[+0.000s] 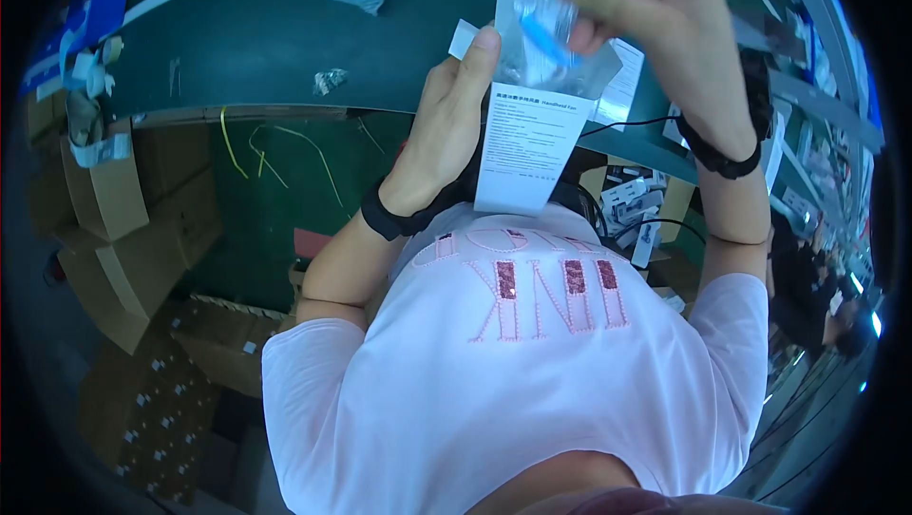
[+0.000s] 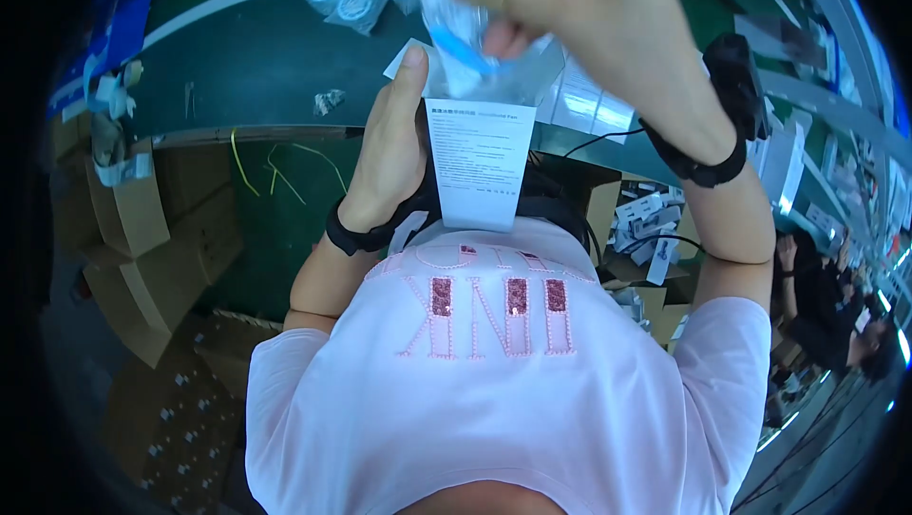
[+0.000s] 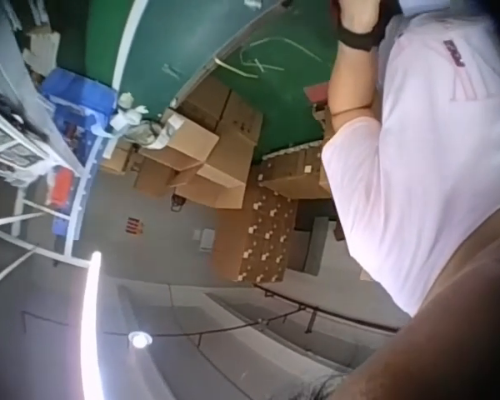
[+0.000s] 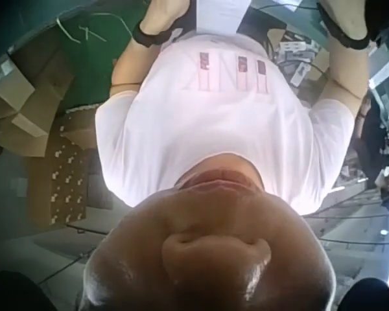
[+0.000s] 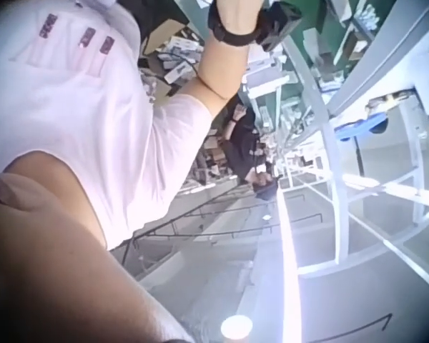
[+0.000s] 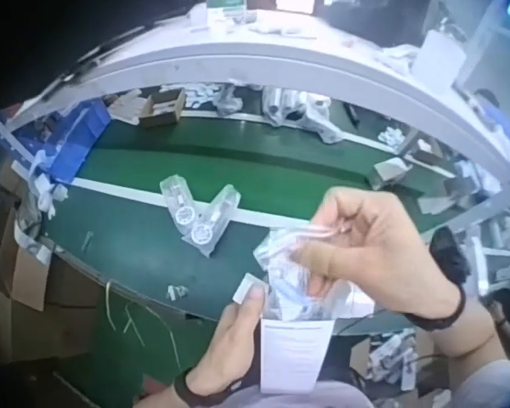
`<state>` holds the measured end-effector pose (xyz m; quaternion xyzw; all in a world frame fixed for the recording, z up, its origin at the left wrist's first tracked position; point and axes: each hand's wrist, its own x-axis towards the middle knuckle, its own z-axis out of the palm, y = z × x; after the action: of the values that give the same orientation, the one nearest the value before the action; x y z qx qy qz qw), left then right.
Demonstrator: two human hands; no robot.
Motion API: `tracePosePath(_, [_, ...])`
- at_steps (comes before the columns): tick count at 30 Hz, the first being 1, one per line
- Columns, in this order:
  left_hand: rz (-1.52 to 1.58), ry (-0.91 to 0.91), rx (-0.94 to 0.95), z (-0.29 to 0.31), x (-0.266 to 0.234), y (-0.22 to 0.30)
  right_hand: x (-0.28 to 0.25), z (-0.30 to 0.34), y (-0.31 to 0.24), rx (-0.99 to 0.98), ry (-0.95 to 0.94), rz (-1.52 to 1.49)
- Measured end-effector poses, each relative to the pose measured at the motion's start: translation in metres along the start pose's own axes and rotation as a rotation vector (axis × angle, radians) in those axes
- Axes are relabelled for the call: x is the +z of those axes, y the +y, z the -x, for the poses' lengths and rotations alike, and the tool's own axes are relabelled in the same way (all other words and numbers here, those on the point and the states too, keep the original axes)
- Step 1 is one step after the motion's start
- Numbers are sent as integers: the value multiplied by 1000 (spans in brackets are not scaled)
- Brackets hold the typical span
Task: Packaging products into white boxes with bubble wrap and instruction manuals on an assembly line.
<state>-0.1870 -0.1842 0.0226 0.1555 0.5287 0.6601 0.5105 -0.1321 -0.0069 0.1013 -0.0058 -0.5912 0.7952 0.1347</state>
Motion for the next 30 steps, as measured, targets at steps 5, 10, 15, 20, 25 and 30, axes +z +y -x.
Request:
tracePosePath(5, [-1,-153,-71,-6,33,-3,-7,63,-33,409,123,854])
tracePosePath(10, [-127,-301,-163,-6,47,4,-9,78,-59,639,-21,804])
tracePosePath(15, [-177,-498,-95,-5,54,7,-49,89,-47,986,-425,-69])
tracePosePath(20, [-284,-614,72,-1,75,1,-34,83,-41,1149,-779,-109])
tracePosePath(25, [-282,-406,30,-20,63,3,-8,98,-76,653,-290,753])
tracePosePath(30, [-194,-537,-22,-19,68,-1,-9,102,-81,530,-201,878])
